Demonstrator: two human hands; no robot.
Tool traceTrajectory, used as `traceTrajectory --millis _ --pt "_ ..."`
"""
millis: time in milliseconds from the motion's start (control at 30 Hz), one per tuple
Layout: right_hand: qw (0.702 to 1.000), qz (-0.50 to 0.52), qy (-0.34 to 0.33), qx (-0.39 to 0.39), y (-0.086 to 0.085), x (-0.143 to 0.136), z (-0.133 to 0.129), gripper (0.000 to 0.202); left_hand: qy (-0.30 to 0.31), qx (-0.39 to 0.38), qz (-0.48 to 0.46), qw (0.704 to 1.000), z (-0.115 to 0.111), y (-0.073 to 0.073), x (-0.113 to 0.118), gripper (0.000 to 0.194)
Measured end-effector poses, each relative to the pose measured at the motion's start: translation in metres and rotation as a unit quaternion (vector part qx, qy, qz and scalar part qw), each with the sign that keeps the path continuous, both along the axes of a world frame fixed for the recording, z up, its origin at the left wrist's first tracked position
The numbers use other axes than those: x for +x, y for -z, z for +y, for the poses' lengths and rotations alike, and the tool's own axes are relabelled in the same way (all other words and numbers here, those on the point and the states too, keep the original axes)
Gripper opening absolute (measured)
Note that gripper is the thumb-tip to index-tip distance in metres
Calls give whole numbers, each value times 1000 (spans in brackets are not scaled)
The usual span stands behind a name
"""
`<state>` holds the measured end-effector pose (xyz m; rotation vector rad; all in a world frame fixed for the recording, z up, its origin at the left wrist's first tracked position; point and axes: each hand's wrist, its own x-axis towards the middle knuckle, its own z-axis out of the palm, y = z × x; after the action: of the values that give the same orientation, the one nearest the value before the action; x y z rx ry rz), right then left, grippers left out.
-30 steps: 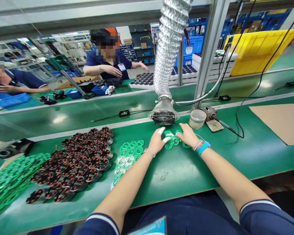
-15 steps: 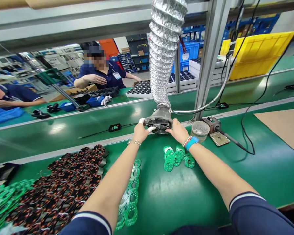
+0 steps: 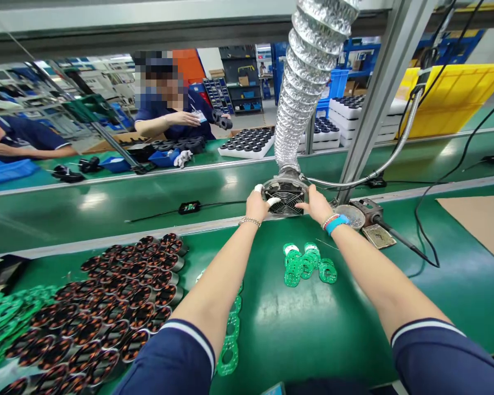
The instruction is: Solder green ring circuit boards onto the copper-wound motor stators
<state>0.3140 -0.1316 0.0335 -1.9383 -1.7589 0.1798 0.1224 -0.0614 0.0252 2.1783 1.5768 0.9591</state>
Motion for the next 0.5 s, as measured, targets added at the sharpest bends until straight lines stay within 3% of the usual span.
traceTrajectory --millis 233,367,433,500 --pt "998 23 16 64 19 -7 -11 44 42 -13 -39 998 -7 10 -7 64" --pt "997 36 8 64 19 -5 -12 54 60 -67 -2 996 -15 -8 -17 85" --pt "997 44 6 61 16 -6 -16 65 59 -66 23 996 -25 -20 -36 94" --pt "996 47 2 69 11 -7 -26 77 53 -42 54 996 -44 -28 -66 88"
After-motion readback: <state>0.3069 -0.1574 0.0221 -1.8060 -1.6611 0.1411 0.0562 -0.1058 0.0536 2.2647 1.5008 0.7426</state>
